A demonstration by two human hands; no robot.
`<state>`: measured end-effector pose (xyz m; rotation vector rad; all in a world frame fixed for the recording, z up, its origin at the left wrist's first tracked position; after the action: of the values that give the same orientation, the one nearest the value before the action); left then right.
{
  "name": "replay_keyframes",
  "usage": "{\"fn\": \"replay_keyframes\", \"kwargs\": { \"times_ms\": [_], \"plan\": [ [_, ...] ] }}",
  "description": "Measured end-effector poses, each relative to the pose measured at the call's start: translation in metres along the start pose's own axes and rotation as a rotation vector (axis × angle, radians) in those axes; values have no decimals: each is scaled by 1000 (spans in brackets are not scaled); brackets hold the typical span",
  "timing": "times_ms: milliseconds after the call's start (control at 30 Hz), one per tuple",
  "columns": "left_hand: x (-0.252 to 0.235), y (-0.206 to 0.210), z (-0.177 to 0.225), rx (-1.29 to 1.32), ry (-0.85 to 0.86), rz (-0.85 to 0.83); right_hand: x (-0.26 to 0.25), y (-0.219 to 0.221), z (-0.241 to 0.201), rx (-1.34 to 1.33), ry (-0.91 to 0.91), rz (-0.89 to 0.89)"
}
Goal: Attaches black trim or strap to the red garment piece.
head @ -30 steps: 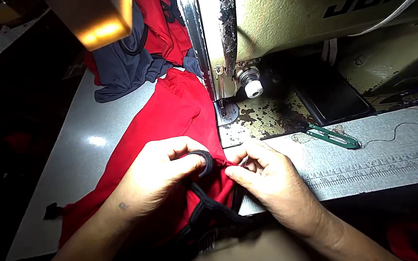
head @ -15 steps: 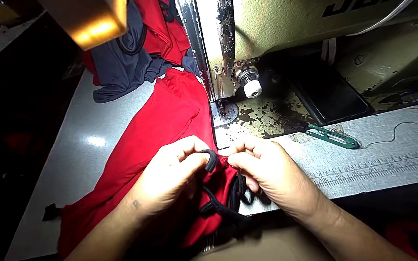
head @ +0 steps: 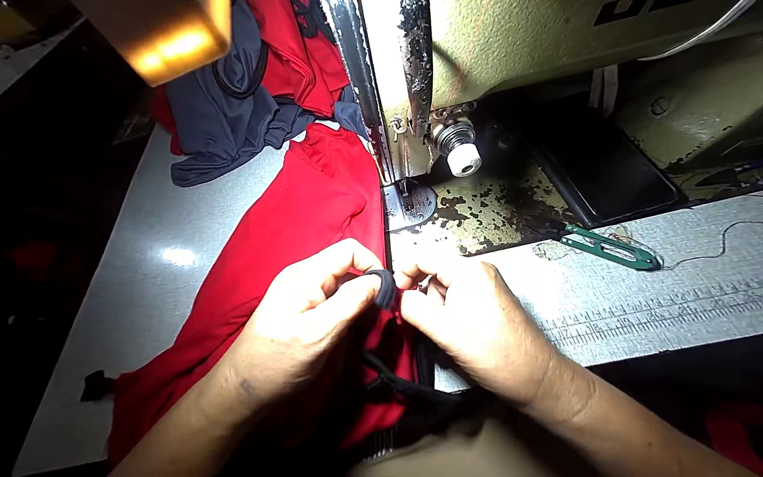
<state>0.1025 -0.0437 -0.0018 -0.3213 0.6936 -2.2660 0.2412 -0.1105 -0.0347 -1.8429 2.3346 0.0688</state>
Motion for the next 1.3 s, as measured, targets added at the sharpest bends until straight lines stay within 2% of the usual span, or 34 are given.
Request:
{"fn": "replay_keyframes", "kwargs": {
  "times_ms": [167,333,533,633,733,867,933,1000,1133,1300],
  "plan": [
    [0,4,2,17,-18,7,-2,2,1,-235,64,-60],
    [2,4,5,0,98,-35,-2,7,6,-331,107,-106],
    [3,7,1,-1,84,-69,-4,3,8,-35,209,-162],
    [0,3,1,-55,95,-34,-2,1,10,33,242,-179],
    [0,-5,-3,-105,29,29,0,-3,11,-36,266,-181],
    [0,-4,-4,84,-120,37,3,-7,14,-157,301,-198],
    [-1,-4,-2,136,-64,6,4,-8,14,-193,330,-198],
    [-2,-5,-1,84,49,-35,4,-8,13,-230,336,-199],
    [1,-5,3,-183,185,-56,5,-8,10,-227,354,-189],
    [6,3,16,-607,460,47,6,-8,11,-211,372,-165]
  ]
}}
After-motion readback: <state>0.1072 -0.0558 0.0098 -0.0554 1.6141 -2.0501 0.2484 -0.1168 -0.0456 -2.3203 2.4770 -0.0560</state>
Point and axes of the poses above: each hand's wrist, its own x-axis away from the middle knuckle, its own y-axis out of the palm, z = x × y, the point moved 6 cm from there along -x, towards the middle knuckle, and after that the axes turned 12 degrees about -x, right-handed, at the moved point
